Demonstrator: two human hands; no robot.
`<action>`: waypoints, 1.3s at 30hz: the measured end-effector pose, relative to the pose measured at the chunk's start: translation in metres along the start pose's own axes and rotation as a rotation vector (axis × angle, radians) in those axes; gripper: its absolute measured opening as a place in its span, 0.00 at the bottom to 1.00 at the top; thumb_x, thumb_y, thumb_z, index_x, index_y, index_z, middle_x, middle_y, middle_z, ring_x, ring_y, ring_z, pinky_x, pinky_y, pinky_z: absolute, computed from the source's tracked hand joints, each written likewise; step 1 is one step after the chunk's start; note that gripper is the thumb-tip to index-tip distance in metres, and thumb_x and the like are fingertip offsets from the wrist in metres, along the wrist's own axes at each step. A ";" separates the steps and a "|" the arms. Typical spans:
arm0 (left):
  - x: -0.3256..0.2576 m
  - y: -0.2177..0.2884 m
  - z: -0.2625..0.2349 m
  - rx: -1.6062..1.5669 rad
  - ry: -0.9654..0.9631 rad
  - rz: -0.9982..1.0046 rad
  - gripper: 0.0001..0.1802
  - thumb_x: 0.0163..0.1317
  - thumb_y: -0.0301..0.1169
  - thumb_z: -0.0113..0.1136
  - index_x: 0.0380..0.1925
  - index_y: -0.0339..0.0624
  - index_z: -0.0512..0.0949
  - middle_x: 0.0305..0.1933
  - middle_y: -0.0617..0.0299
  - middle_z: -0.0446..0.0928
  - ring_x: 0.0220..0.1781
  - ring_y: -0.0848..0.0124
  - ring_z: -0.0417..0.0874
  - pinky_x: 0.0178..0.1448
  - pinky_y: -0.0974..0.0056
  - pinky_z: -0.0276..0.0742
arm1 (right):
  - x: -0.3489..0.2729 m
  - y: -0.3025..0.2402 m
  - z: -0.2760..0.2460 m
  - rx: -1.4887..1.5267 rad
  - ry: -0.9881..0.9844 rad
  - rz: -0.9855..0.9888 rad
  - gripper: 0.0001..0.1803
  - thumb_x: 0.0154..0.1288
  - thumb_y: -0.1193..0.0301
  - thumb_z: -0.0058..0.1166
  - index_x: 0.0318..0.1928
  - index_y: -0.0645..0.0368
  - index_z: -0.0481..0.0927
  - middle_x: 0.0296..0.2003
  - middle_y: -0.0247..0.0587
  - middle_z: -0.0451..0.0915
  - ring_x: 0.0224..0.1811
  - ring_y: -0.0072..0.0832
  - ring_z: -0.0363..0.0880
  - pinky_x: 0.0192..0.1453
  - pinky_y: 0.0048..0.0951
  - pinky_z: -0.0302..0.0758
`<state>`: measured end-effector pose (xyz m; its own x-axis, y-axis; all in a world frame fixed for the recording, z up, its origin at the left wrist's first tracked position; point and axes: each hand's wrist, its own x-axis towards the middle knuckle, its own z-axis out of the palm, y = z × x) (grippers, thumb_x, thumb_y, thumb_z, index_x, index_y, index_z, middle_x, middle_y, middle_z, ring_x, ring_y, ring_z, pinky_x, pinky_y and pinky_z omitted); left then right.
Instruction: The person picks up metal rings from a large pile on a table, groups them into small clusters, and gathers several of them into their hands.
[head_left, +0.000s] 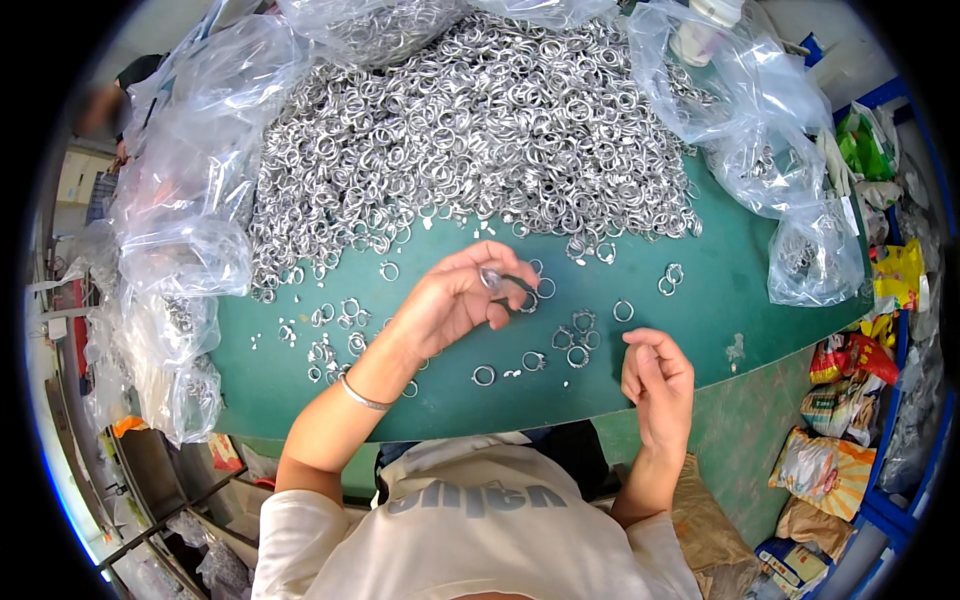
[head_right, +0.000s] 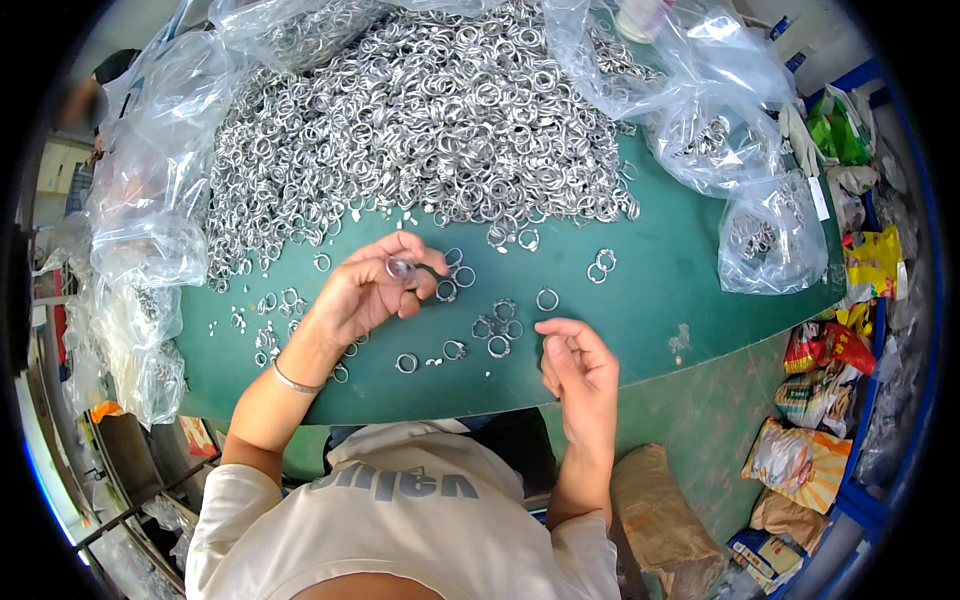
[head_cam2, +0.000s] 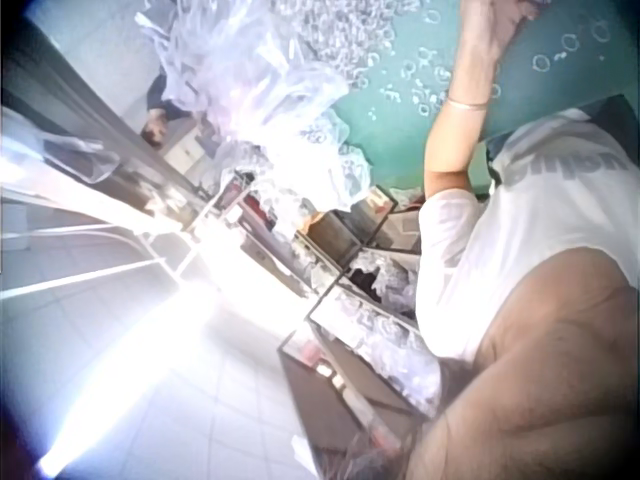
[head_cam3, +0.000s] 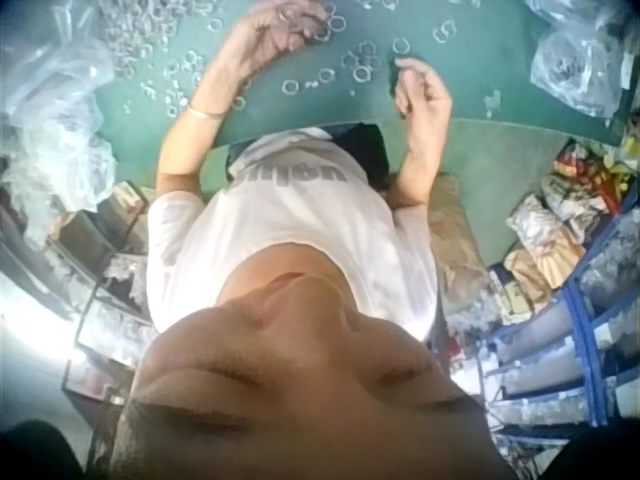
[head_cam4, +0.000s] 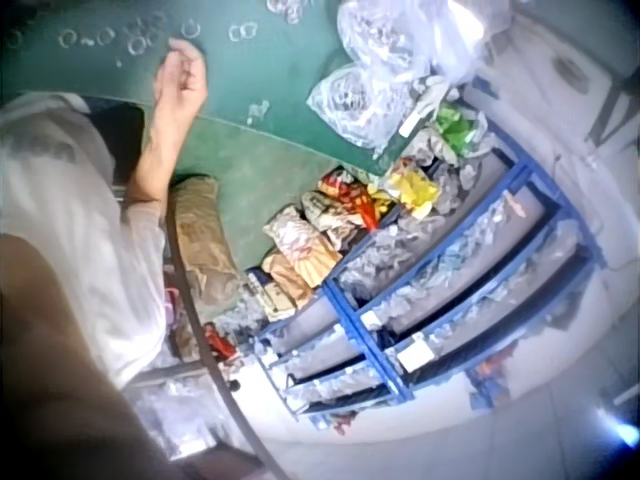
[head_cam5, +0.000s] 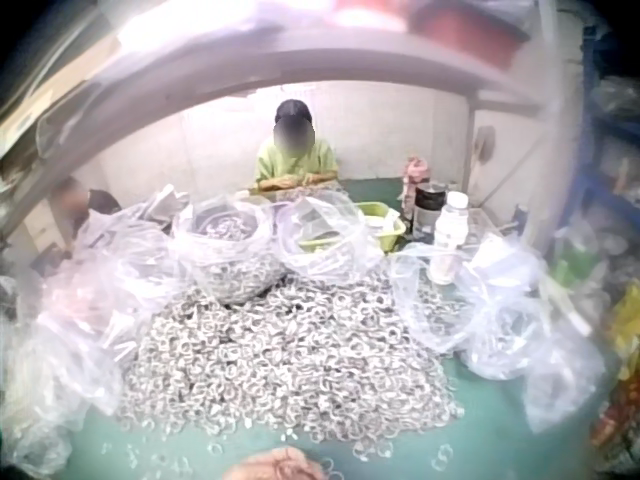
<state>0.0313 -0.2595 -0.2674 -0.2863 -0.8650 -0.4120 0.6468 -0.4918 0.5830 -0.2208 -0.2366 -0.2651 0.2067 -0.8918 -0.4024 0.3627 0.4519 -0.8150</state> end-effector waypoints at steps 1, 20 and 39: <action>0.000 0.000 0.001 0.025 0.006 0.065 0.07 0.59 0.24 0.47 0.37 0.37 0.73 0.32 0.65 0.71 0.28 0.79 0.67 0.28 0.73 0.64 | 0.002 0.000 0.002 -0.047 0.025 -0.021 0.05 0.63 0.80 0.52 0.39 0.63 0.79 0.21 0.19 0.64 0.22 0.08 0.54 0.24 0.14 0.49; 0.012 0.009 -0.003 0.033 -0.007 -0.097 0.09 0.58 0.32 0.51 0.22 0.39 0.70 0.31 0.64 0.67 0.26 0.78 0.65 0.26 0.74 0.60 | 0.027 0.001 0.044 -1.072 0.029 -0.514 0.08 0.53 0.79 0.60 0.36 0.59 0.80 0.20 0.38 0.68 0.18 0.27 0.66 0.22 0.30 0.63; -0.030 0.001 -0.009 -0.007 0.121 -0.158 0.12 0.68 0.38 0.50 0.32 0.41 0.73 0.19 0.65 0.66 0.15 0.82 0.57 0.16 0.76 0.49 | 0.036 0.006 0.069 -1.120 -0.076 -0.570 0.03 0.55 0.78 0.59 0.31 0.63 0.79 0.18 0.39 0.66 0.16 0.27 0.63 0.21 0.29 0.60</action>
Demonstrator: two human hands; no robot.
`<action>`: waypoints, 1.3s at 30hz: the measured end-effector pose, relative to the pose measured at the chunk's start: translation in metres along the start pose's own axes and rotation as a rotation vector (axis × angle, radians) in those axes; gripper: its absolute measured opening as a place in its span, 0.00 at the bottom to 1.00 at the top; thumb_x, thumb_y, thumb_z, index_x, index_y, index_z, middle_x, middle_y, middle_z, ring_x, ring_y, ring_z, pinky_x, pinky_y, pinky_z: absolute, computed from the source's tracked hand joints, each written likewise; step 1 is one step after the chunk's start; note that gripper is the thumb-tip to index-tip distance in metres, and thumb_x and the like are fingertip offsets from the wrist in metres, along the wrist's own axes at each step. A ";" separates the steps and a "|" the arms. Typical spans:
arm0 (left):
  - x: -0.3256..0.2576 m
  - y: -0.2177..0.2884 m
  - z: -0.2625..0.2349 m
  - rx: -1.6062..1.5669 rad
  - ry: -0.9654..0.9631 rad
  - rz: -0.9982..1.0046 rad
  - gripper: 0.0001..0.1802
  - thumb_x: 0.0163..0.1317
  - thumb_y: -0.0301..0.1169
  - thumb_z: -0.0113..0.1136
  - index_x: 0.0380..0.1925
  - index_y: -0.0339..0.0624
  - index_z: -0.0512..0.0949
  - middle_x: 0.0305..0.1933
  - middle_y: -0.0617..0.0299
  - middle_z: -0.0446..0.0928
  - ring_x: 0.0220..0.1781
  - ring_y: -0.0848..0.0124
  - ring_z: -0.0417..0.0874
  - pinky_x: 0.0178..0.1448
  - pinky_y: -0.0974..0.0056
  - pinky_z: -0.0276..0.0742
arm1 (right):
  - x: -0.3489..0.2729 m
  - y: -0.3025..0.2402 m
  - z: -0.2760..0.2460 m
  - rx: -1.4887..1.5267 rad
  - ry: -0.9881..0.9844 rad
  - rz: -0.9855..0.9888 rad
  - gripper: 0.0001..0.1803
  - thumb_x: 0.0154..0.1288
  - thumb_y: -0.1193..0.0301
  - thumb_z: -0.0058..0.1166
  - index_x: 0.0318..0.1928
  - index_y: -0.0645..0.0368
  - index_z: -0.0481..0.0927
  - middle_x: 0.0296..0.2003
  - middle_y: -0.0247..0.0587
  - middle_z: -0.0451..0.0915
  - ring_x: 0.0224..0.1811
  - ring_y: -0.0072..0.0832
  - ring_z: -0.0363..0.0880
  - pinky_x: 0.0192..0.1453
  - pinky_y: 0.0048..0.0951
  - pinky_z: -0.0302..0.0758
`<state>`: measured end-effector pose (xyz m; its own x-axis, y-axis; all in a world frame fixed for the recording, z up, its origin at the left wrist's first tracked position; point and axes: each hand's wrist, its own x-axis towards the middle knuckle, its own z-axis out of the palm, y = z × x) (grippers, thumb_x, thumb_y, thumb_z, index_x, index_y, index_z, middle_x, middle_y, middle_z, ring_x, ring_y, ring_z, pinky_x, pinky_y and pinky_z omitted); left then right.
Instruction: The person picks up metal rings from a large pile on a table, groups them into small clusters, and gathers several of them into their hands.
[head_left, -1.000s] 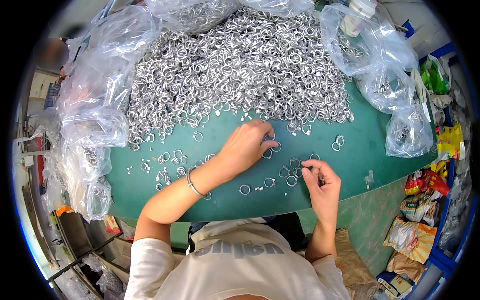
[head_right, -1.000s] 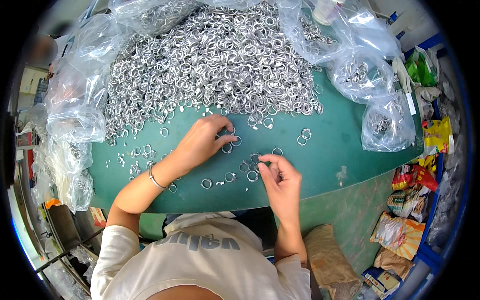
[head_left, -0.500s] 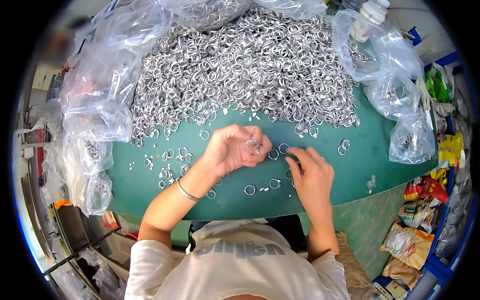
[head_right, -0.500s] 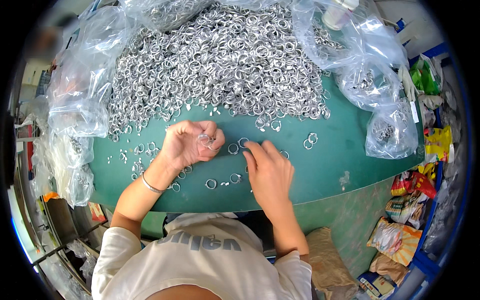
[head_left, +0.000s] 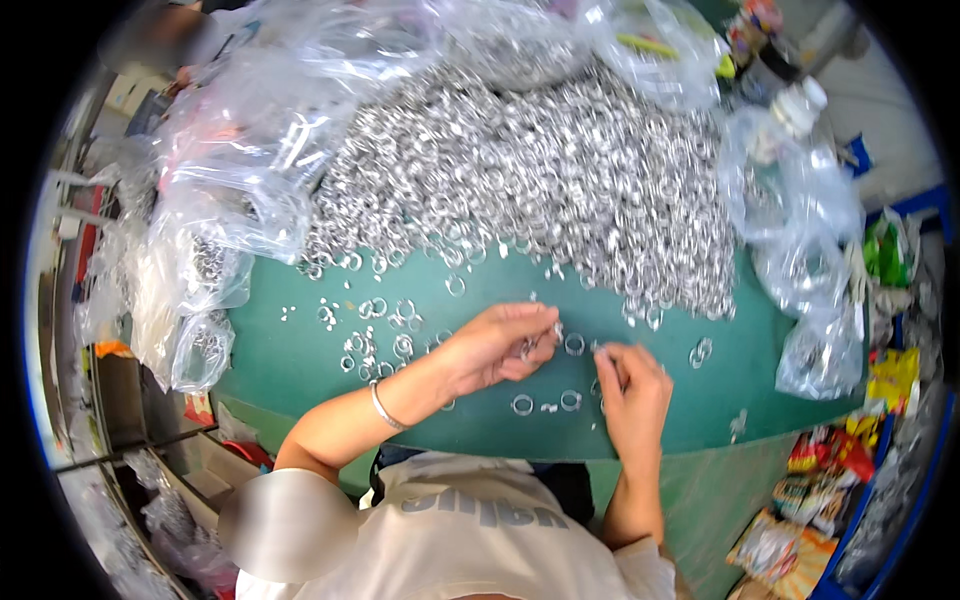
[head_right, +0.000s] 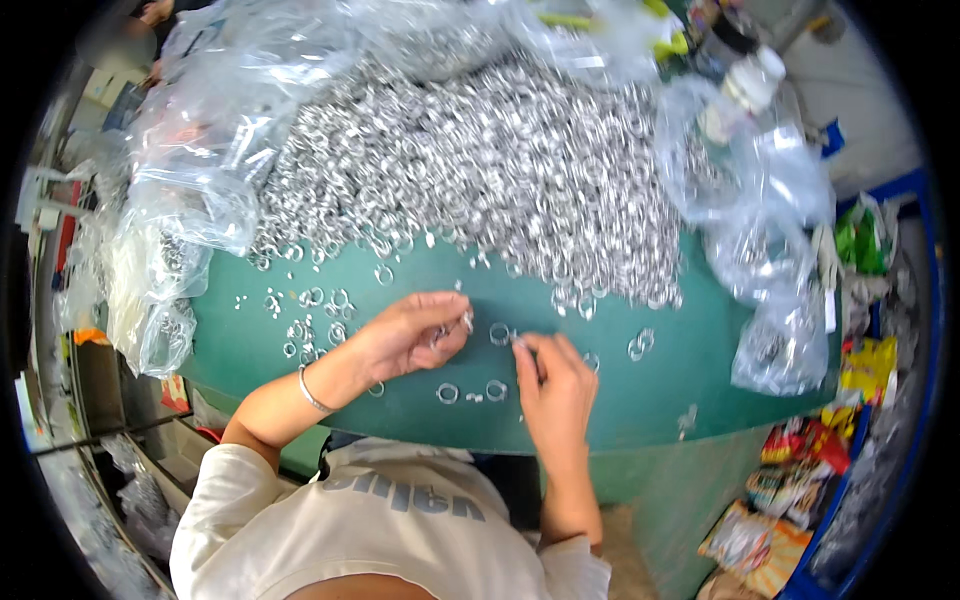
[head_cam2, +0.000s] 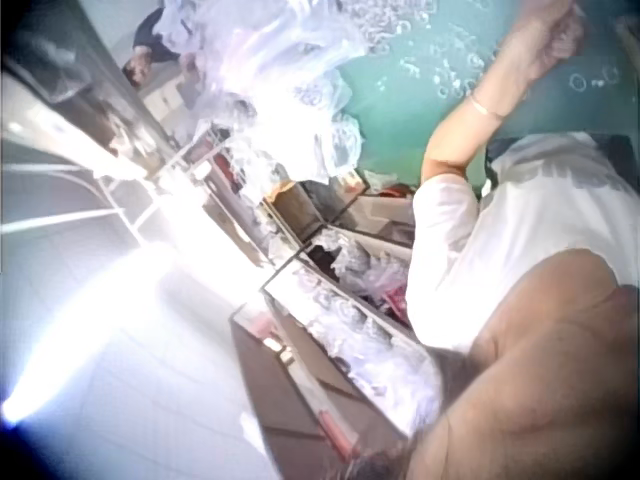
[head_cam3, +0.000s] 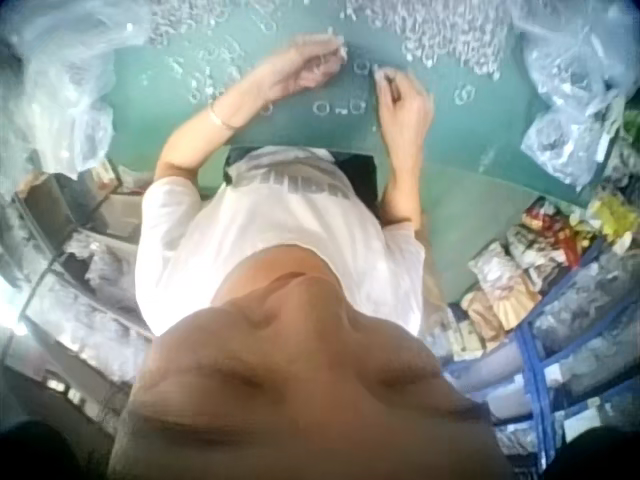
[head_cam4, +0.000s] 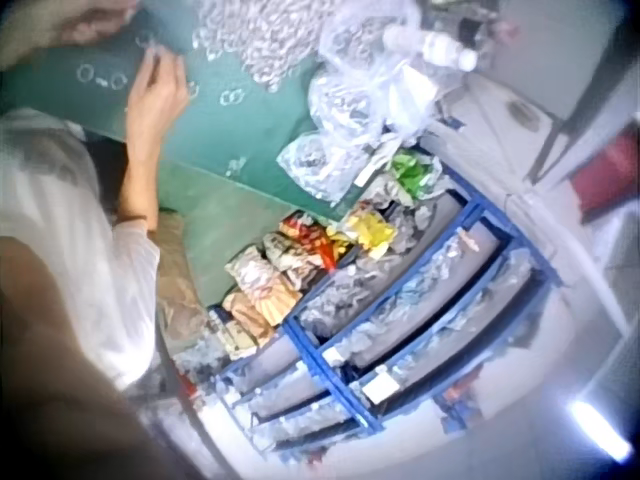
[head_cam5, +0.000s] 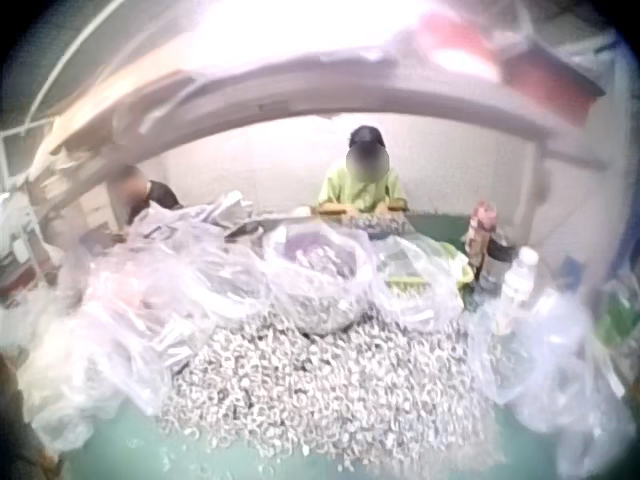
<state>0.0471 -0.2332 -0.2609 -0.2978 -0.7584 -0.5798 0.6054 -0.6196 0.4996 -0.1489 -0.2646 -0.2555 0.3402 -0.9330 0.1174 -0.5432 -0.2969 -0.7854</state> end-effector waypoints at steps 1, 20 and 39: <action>-0.004 0.004 -0.001 0.038 0.006 0.011 0.12 0.68 0.37 0.50 0.32 0.40 0.74 0.18 0.66 0.65 0.15 0.82 0.56 0.15 0.76 0.48 | -0.002 -0.001 -0.001 0.022 -0.009 0.007 0.03 0.56 0.79 0.58 0.31 0.67 0.79 0.17 0.38 0.65 0.17 0.23 0.60 0.21 0.27 0.58; -0.024 0.125 0.021 -0.142 -0.156 0.314 0.10 0.66 0.36 0.54 0.35 0.39 0.72 0.23 0.73 0.64 0.22 0.84 0.59 0.23 0.78 0.57 | -0.002 -0.011 -0.001 0.212 0.006 0.007 0.04 0.61 0.78 0.54 0.32 0.68 0.78 0.21 0.34 0.71 0.20 0.17 0.63 0.24 0.21 0.59; 0.014 0.338 0.045 0.263 0.485 1.034 0.05 0.62 0.24 0.52 0.30 0.33 0.73 0.20 0.67 0.66 0.14 0.81 0.57 0.14 0.73 0.49 | 0.001 -0.028 0.006 0.238 -0.063 -0.030 0.03 0.58 0.78 0.57 0.33 0.66 0.80 0.19 0.37 0.71 0.17 0.20 0.64 0.21 0.23 0.61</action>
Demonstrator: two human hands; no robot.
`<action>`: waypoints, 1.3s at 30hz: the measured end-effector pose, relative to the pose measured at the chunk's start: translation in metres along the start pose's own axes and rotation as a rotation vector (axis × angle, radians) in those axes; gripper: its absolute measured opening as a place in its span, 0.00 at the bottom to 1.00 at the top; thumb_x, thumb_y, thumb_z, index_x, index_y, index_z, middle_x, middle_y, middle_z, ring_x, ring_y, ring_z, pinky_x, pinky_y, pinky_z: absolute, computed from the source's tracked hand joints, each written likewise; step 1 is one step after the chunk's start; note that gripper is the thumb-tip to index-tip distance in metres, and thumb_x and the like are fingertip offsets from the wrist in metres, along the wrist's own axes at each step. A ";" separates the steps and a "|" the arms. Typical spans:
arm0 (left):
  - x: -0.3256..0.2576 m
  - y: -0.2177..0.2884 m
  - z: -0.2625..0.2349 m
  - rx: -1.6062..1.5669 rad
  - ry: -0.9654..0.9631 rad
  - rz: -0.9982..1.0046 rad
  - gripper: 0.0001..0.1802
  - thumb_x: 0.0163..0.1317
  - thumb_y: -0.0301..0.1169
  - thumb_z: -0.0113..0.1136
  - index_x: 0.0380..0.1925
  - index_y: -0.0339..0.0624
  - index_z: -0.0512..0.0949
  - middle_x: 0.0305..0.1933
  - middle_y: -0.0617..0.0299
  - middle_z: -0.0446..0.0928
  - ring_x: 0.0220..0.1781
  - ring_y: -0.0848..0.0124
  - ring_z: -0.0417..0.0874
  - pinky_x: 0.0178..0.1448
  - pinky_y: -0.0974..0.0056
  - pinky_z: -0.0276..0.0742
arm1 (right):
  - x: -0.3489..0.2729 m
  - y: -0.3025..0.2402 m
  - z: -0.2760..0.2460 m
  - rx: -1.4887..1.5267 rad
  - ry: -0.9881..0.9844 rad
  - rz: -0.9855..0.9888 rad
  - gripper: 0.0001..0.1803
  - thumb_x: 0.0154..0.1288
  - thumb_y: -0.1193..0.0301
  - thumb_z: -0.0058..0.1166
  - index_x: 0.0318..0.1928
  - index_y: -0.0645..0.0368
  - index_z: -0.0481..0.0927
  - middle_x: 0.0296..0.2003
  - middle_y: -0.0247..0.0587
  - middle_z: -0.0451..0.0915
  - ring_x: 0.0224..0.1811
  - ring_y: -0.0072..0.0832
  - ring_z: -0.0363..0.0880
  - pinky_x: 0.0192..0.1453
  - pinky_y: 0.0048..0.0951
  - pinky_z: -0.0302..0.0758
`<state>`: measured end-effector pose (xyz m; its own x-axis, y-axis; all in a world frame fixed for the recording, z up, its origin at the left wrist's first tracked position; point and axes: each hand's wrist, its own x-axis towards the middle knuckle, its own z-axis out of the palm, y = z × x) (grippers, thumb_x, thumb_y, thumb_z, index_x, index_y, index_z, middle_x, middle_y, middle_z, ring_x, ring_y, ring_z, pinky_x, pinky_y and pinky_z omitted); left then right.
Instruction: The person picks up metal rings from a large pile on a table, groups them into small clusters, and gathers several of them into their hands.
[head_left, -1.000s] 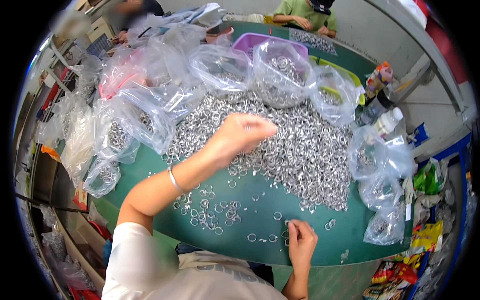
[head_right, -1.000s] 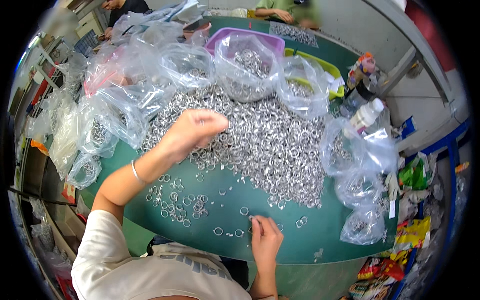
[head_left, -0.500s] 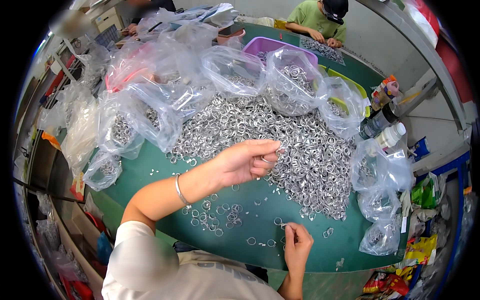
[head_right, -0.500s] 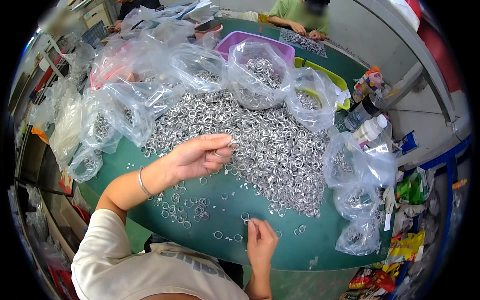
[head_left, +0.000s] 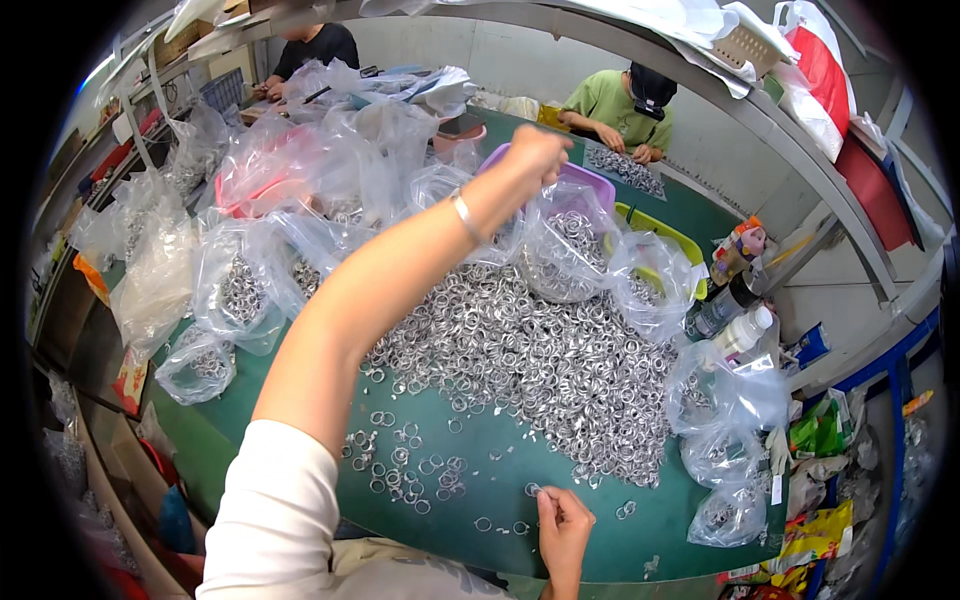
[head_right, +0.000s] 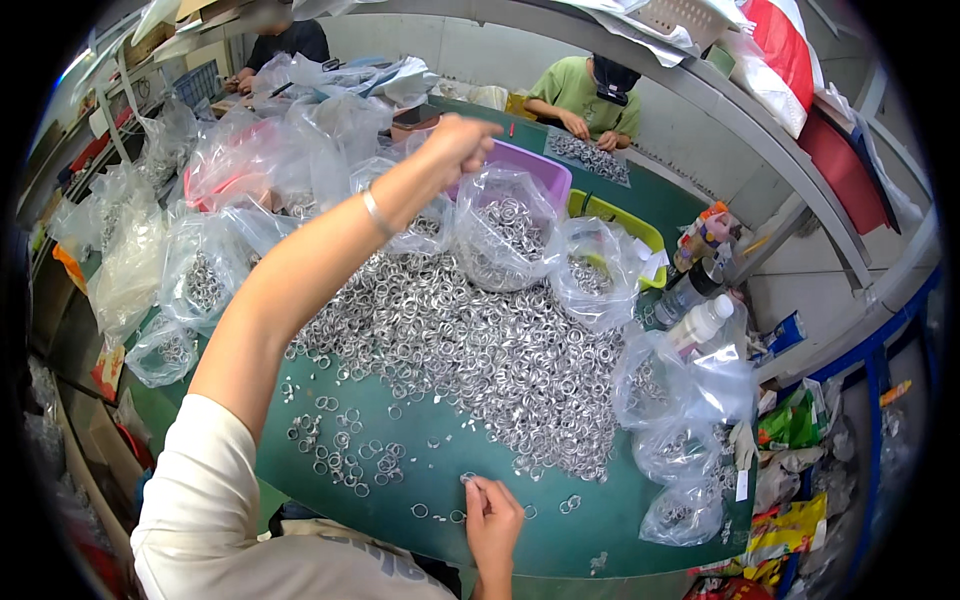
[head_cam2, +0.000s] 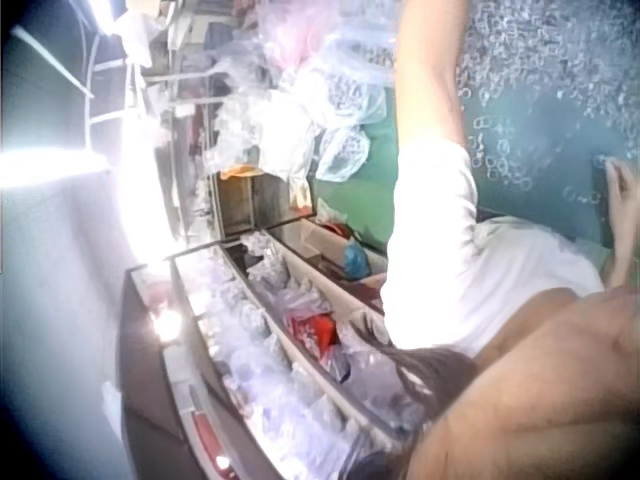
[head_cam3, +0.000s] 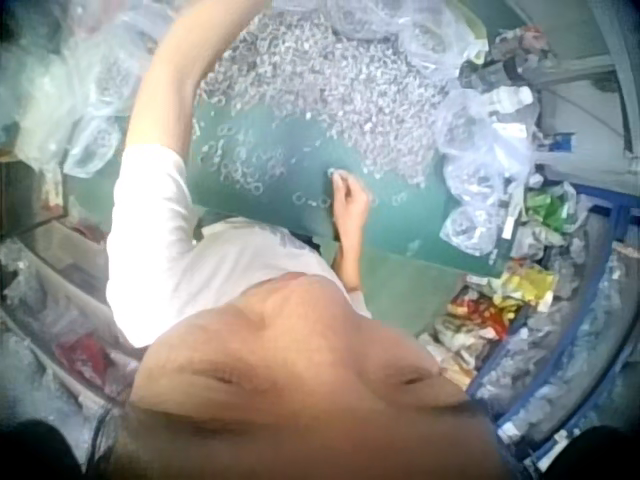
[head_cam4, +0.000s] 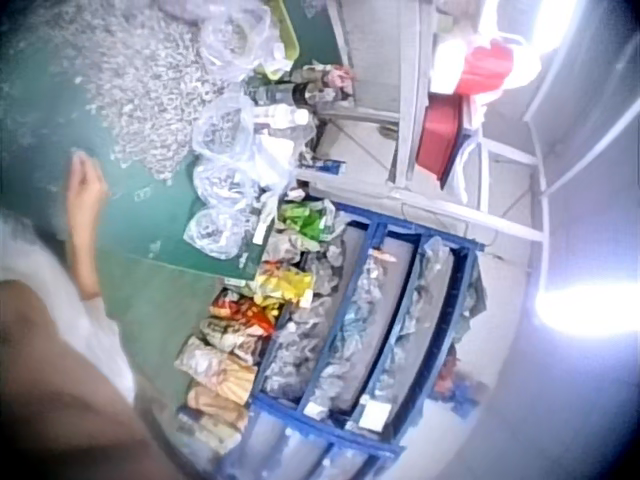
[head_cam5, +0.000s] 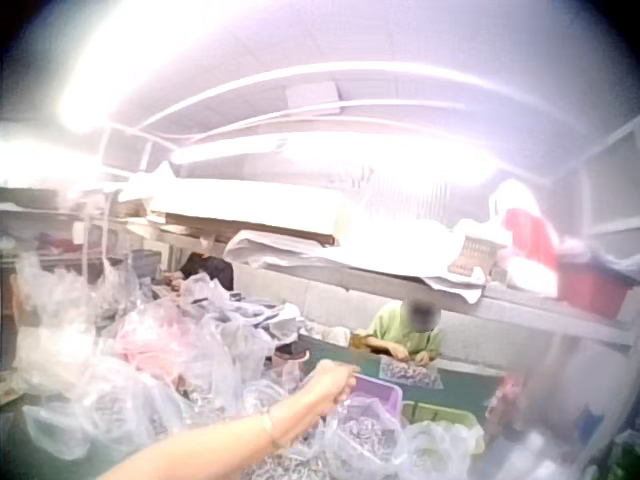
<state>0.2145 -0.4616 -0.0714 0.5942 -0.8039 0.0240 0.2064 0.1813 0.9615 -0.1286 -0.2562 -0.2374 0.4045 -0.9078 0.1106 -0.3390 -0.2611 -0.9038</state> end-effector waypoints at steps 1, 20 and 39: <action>-0.013 -0.009 -0.003 -0.099 -0.103 -0.061 0.05 0.63 0.25 0.51 0.35 0.34 0.73 0.20 0.70 0.64 0.15 0.83 0.56 0.13 0.75 0.47 | -0.002 0.007 0.000 0.017 0.009 0.014 0.03 0.58 0.79 0.57 0.33 0.67 0.80 0.20 0.37 0.71 0.18 0.19 0.64 0.21 0.21 0.60; -0.366 -0.143 -0.120 -0.476 -0.303 -1.135 0.14 0.71 0.36 0.46 0.39 0.36 0.75 0.26 0.68 0.68 0.21 0.81 0.63 0.21 0.75 0.55 | -0.034 -0.019 0.039 -0.007 -0.218 -0.158 0.11 0.50 0.79 0.63 0.37 0.58 0.83 0.18 0.35 0.67 0.15 0.28 0.64 0.20 0.27 0.63; -0.315 -0.154 -0.165 0.823 -0.319 0.085 0.06 0.55 0.24 0.61 0.33 0.36 0.79 0.26 0.55 0.76 0.24 0.61 0.76 0.29 0.62 0.72 | -0.002 -0.005 0.066 -0.428 -0.273 -0.012 0.16 0.53 0.74 0.62 0.45 0.57 0.79 0.21 0.39 0.69 0.17 0.33 0.68 0.23 0.33 0.66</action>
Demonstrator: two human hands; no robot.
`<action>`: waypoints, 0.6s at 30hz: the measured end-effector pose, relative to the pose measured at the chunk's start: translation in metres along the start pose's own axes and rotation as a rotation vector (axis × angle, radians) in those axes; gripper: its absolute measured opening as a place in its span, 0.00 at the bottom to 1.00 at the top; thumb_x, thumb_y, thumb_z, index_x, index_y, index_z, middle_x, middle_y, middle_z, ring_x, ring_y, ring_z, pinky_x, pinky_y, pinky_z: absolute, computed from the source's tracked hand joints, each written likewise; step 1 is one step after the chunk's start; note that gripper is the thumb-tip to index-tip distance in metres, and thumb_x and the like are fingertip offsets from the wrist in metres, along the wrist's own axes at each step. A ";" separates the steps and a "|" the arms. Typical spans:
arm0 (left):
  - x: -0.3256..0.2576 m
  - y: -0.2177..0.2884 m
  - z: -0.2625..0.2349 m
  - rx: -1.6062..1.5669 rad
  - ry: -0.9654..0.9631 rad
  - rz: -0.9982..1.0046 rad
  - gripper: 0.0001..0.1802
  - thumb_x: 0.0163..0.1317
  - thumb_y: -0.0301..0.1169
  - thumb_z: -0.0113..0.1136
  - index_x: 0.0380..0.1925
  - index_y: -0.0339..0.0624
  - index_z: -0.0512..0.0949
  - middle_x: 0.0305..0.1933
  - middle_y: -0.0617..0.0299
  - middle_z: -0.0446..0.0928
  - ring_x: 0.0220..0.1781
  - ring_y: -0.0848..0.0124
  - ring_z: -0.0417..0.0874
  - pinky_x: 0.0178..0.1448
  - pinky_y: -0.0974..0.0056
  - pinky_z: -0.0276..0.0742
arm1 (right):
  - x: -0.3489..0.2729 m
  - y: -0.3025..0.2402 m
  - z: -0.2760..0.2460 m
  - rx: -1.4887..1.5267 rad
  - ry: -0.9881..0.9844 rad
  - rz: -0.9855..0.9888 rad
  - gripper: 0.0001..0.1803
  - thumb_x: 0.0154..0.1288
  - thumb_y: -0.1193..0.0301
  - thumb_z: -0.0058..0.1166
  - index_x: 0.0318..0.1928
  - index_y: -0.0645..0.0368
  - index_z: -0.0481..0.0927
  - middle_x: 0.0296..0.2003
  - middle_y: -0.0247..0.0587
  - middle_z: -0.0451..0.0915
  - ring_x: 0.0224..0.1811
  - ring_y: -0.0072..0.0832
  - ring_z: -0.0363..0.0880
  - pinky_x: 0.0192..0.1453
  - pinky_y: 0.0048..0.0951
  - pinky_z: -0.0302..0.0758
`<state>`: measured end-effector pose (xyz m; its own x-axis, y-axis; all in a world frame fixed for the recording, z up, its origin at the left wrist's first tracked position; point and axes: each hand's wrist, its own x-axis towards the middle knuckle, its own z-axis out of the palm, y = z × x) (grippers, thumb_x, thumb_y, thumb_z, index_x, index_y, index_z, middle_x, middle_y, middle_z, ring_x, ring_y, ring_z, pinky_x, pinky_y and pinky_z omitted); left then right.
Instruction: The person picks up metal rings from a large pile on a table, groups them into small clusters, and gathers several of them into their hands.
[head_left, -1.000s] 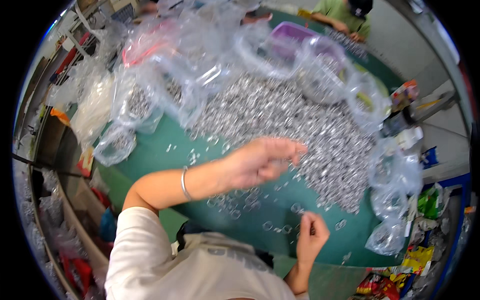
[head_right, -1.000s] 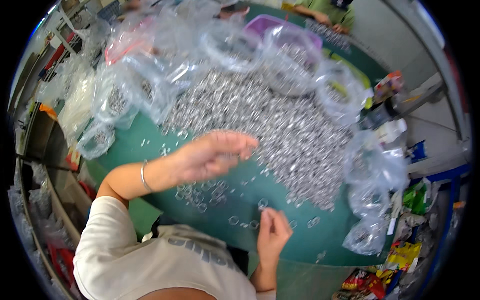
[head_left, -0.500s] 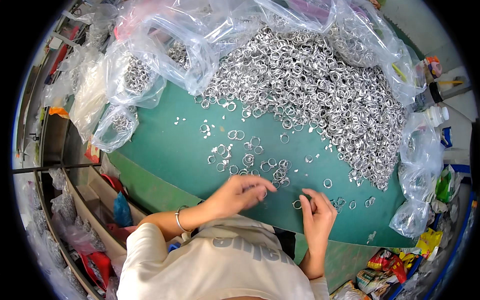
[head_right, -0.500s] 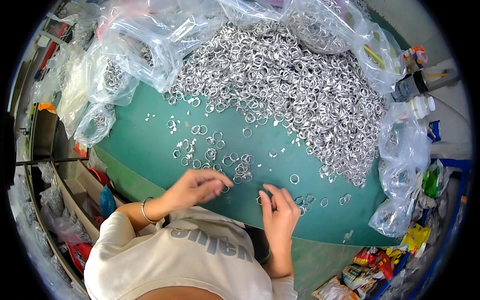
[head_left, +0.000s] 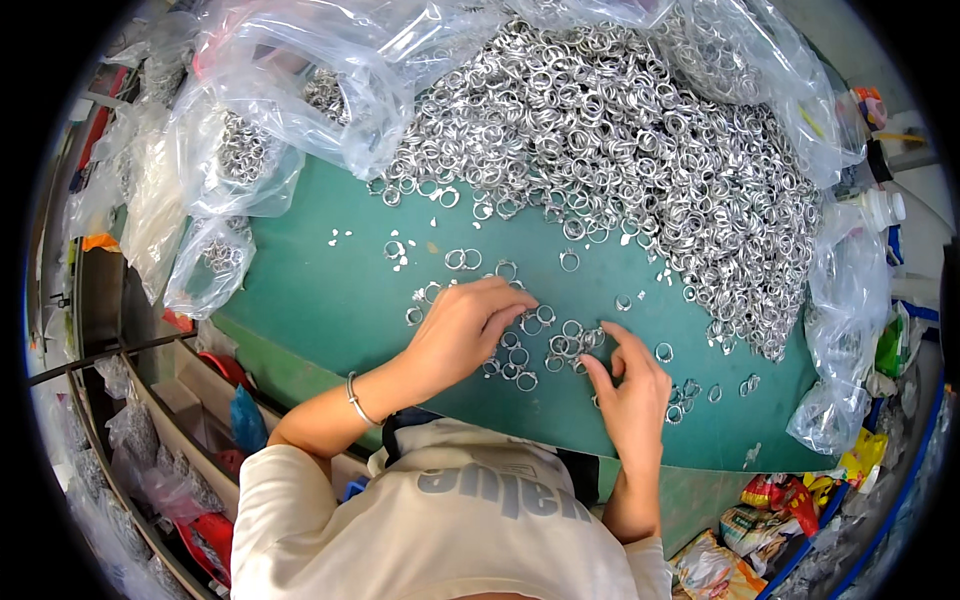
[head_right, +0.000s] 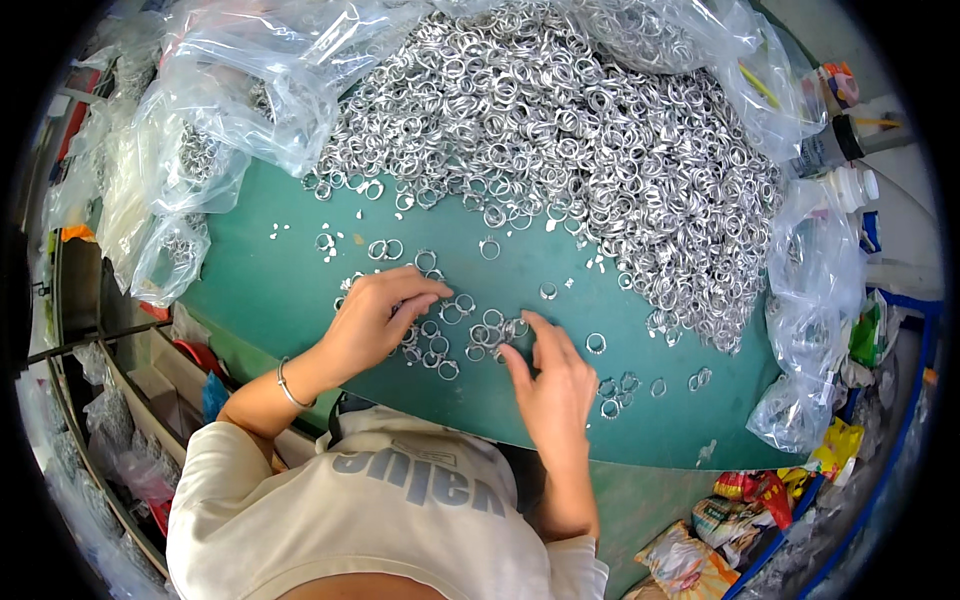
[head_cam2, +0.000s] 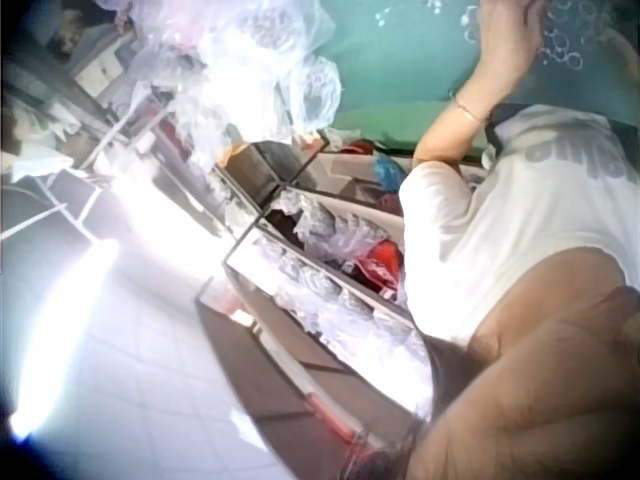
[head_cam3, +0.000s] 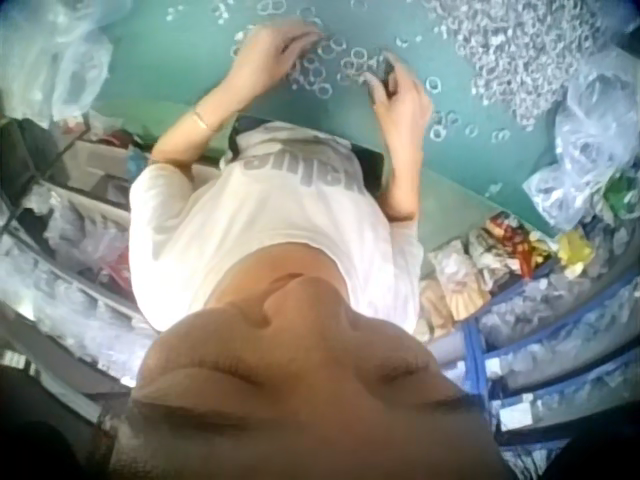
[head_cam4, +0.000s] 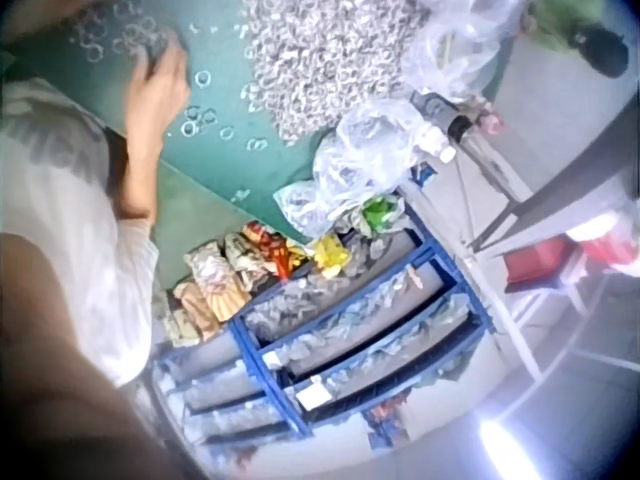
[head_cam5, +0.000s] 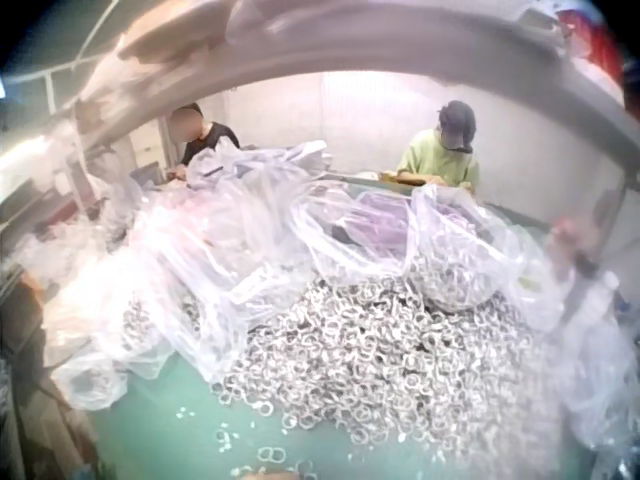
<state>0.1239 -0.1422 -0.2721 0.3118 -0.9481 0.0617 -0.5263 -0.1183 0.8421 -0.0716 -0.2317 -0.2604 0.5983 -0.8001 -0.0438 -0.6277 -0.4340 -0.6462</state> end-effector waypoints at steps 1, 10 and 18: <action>0.003 0.001 0.001 0.020 -0.031 0.020 0.06 0.55 0.23 0.60 0.34 0.36 0.79 0.27 0.55 0.76 0.25 0.60 0.76 0.30 0.62 0.72 | -0.002 0.005 -0.004 -0.002 0.018 0.016 0.16 0.53 0.74 0.62 0.44 0.57 0.79 0.20 0.39 0.68 0.17 0.32 0.67 0.23 0.33 0.66; 0.032 0.021 0.028 0.276 -0.310 0.161 0.09 0.52 0.23 0.61 0.36 0.41 0.79 0.35 0.56 0.74 0.30 0.57 0.78 0.32 0.57 0.73 | 0.005 0.009 0.007 -0.070 0.120 -0.075 0.08 0.55 0.74 0.60 0.37 0.53 0.81 0.28 0.37 0.72 0.21 0.38 0.73 0.23 0.36 0.68; 0.026 0.029 0.014 -0.217 -0.456 -0.299 0.11 0.63 0.32 0.56 0.41 0.37 0.78 0.34 0.57 0.78 0.28 0.68 0.80 0.27 0.62 0.74 | -0.011 0.011 -0.013 0.227 0.138 0.077 0.08 0.51 0.80 0.62 0.33 0.60 0.80 0.26 0.35 0.75 0.18 0.25 0.71 0.21 0.29 0.64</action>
<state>0.1058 -0.1743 -0.2535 0.0243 -0.9196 -0.3921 -0.2788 -0.3829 0.8807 -0.0914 -0.2327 -0.2571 0.4696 -0.8828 -0.0056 -0.5322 -0.2780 -0.7996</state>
